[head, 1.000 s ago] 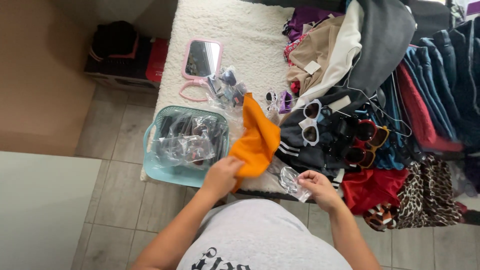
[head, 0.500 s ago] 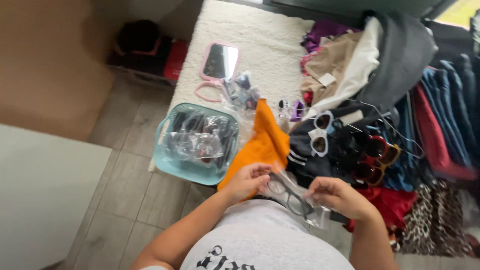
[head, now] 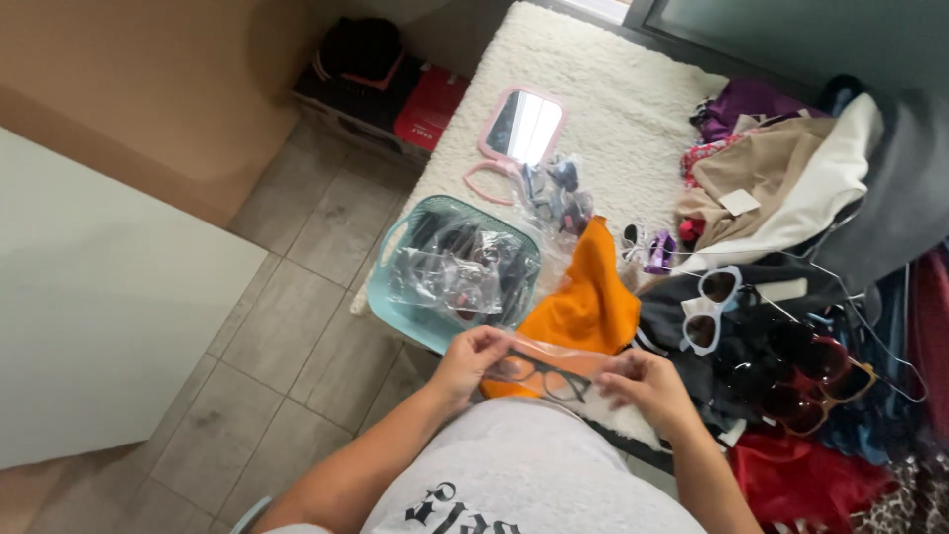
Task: The person cleans multiple pairs of sunglasses using an orange cloth. They pick up each pair from a pile on a white rug, wipe the lenses and frames, and then place them into a light blue basket. The person also handles a small mirror and plastic packaging during the process.
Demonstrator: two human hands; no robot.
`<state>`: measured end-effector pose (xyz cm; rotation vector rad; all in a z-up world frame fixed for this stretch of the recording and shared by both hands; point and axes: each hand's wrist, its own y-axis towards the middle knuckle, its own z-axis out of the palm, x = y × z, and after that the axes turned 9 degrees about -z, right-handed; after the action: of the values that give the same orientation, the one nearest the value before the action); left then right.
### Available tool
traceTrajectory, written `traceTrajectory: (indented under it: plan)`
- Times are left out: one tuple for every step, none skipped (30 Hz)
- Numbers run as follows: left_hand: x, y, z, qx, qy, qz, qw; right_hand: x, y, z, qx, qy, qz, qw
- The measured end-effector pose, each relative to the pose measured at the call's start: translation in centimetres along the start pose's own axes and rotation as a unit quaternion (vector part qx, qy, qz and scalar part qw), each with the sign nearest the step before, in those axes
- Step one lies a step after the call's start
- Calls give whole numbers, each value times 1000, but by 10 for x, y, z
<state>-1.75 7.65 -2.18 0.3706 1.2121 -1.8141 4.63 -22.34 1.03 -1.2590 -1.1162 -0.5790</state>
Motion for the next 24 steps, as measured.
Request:
traceTrajectory:
  plan:
    - [4, 0, -14, -2, -2, -1, 1000, -10, 8, 11, 2, -1, 2, 1000]
    - [9, 1, -29, -37, -9, 3, 999, -19, 16, 22, 2, 1, -36, 999]
    - [12, 2, -43, -72, -16, 10, 997, -28, 26, 34, 4, 3, -77, 997]
    - [1, 1, -55, -74, -17, 11, 997, -11, 28, 51, 6, 2, -77, 997]
    - [-8, -2, -68, -94, 15, 46, 994, 4, 26, 68, 28, -46, -120, 991]
    - [-16, -5, -80, -113, 47, 81, 989, 19, 25, 85, 50, -94, -162, 981]
    - [-23, -4, -99, -114, 48, 81, 989, 17, 35, 93, 51, -93, -162, 981]
    - [-30, -3, -118, -118, 58, 103, 986, 16, 44, 101, 69, -131, -211, 966]
    - [-36, -3, -136, -122, 68, 124, 982, 14, 51, 109, 86, -168, -258, 947]
    - [-44, -7, -151, -123, 68, 125, 982, 14, 60, 118, 88, -169, -258, 947]
    - [-53, -9, -164, -136, 142, 166, 966, 13, 70, 126, 84, -253, -366, 892]
    - [-63, -10, -178, -148, 215, 207, 943, 13, 80, 133, 77, -331, -465, 817]
    - [-67, -9, -187, -146, 214, 208, 943, 12, 83, 143, 76, -333, -466, 816]
    - [-72, -8, -195, -146, 245, 214, 934, 11, 87, 153, 69, -432, -493, 752]
    - [-75, -7, -203, -145, 276, 219, 924, 9, 89, 162, 60, -525, -512, 677]
    - [-74, -2, -205, -143, 276, 219, 925, 2, 93, 164, 59, -526, -512, 677]
    - [-72, 1, -207, -151, 257, 225, 928, -5, 97, 166, 51, -552, -514, 654]
    - [-69, 5, -209, -158, 238, 230, 930, -12, 100, 168, 43, -578, -516, 631]
    - [-69, 8, -210, -158, 237, 230, 930, -13, 102, 166, 44, -579, -516, 630]
    - [-69, 11, -211, -167, 231, 239, 928, -13, 103, 163, 61, -578, -484, 654]
    - [-66, 13, -211, -176, 224, 245, 927, -16, 102, 159, 80, -576, -450, 678]
    - [-66, 15, -209, -176, 222, 244, 928, -9, 101, 157, 81, -577, -449, 677]
    - [-66, 17, -208, -180, 223, 239, 928, -4, 99, 154, 76, -533, -461, 706]
    - [-66, 19, -205, -185, 224, 233, 928, 2, 97, 150, 71, -486, -471, 732]
